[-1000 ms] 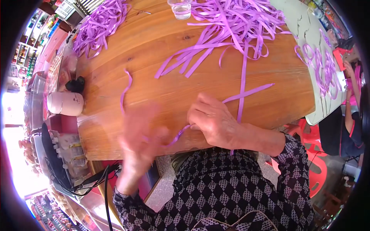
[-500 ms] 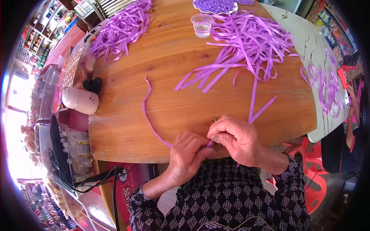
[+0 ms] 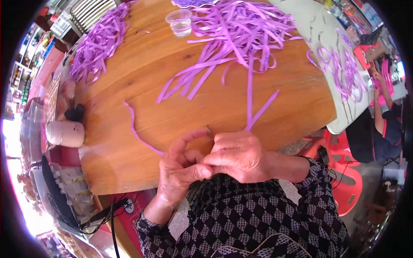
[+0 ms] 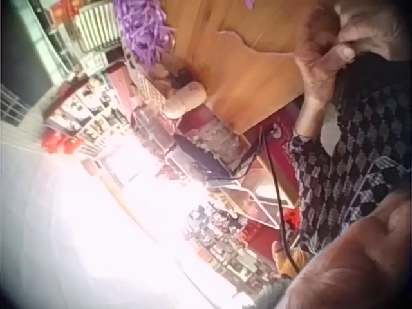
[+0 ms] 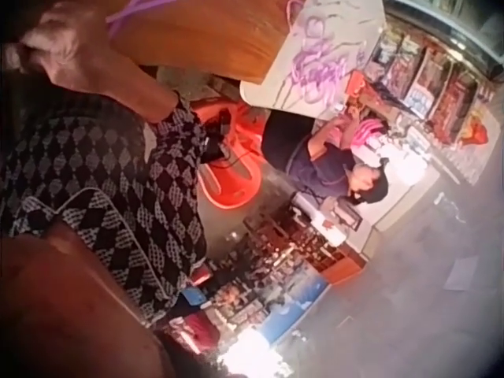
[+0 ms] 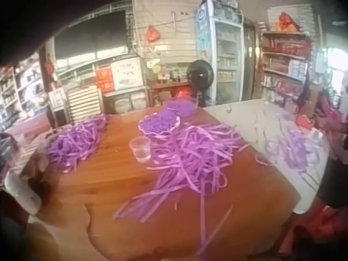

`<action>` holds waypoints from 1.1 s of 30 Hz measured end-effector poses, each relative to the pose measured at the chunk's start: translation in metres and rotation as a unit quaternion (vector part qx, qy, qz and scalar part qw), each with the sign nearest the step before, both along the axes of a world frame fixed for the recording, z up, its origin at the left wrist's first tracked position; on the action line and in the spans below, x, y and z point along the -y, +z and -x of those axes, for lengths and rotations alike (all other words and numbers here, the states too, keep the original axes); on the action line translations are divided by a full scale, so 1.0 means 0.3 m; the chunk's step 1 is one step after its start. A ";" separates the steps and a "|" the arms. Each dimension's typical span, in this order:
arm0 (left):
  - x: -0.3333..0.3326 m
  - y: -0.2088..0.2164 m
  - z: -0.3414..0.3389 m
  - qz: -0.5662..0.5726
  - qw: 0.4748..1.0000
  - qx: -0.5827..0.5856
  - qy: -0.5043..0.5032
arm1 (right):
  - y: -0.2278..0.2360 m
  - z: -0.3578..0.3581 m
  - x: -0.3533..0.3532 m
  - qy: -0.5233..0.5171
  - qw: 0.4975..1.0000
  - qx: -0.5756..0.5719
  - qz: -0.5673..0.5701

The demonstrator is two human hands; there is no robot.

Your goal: The person ties knots in purple ribbons by hand, folding them into loops and pulling the ends through to form a series of knots. They work with ribbons from a pile on a wooden table, occasionally setting one aside and picking up another.

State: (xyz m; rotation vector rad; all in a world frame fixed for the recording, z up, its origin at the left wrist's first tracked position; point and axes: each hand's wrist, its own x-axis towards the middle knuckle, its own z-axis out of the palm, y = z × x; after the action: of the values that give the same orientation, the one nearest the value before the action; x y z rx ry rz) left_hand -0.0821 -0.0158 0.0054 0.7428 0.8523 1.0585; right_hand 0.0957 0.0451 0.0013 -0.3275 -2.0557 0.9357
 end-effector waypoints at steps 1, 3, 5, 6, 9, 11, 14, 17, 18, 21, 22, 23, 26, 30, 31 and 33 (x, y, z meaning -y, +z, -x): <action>0.002 0.001 0.001 -0.002 1.000 0.004 -0.009 | 0.004 -0.002 0.006 -0.001 1.000 -0.013 -0.005; 0.018 0.022 0.004 -0.011 0.996 -0.084 0.000 | 0.014 -0.043 0.022 -0.039 0.999 0.006 -0.024; 0.029 0.038 0.042 -0.092 0.965 -0.244 -0.010 | 0.010 -0.108 0.005 -0.093 0.994 0.026 -0.055; 0.049 0.043 0.083 -0.161 0.900 -0.406 0.001 | 0.028 -0.154 -0.031 -0.120 0.986 0.073 -0.087; 0.061 0.041 0.206 -0.233 0.767 -0.596 0.045 | 0.062 -0.326 -0.092 -0.258 0.957 0.113 0.065; 0.064 0.079 0.278 -0.083 0.853 -0.515 0.030 | 0.045 -0.465 -0.137 -0.346 0.921 0.125 0.128; 0.031 0.052 0.339 -0.142 0.957 -0.230 0.101 | 0.007 -0.671 -0.227 -0.391 0.894 0.126 0.179; 0.017 0.034 0.377 -0.128 0.967 -0.070 0.208 | -0.026 -0.759 -0.257 -0.402 0.879 0.107 0.232; 0.000 0.018 0.401 -0.127 0.957 0.073 0.252 | -0.034 -0.779 -0.256 -0.420 0.872 0.103 0.229; 0.021 0.002 0.536 -0.048 0.928 0.184 0.320 | -0.060 -0.890 -0.249 -0.456 0.856 0.097 0.226; 0.042 -0.025 0.590 -0.041 0.918 0.219 0.328 | -0.078 -0.916 -0.258 -0.472 0.847 0.091 0.225; 0.053 -0.059 0.622 -0.068 0.942 0.213 0.249 | -0.097 -0.919 -0.257 -0.484 0.844 0.089 0.215; 0.043 -0.024 0.582 -0.019 0.910 0.255 0.325 | -0.089 -0.887 -0.246 -0.495 0.838 0.091 0.212; 0.014 -0.013 0.596 -0.019 0.884 0.266 0.384 | -0.090 -0.854 -0.255 -0.445 0.837 -0.071 0.310; 0.019 -0.023 0.618 -0.050 0.879 0.296 0.370 | -0.097 -0.847 -0.253 -0.385 0.828 -0.171 0.370; 0.022 -0.049 0.666 -0.081 0.872 0.327 0.355 | -0.104 -0.832 -0.247 -0.320 0.804 -0.269 0.423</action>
State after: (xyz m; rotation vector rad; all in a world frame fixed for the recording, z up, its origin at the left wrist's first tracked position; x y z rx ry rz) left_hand -0.2819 -0.0224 -0.0091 0.1363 0.4313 1.9179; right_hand 0.3454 0.1191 -0.0298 -1.0190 -0.7989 1.2593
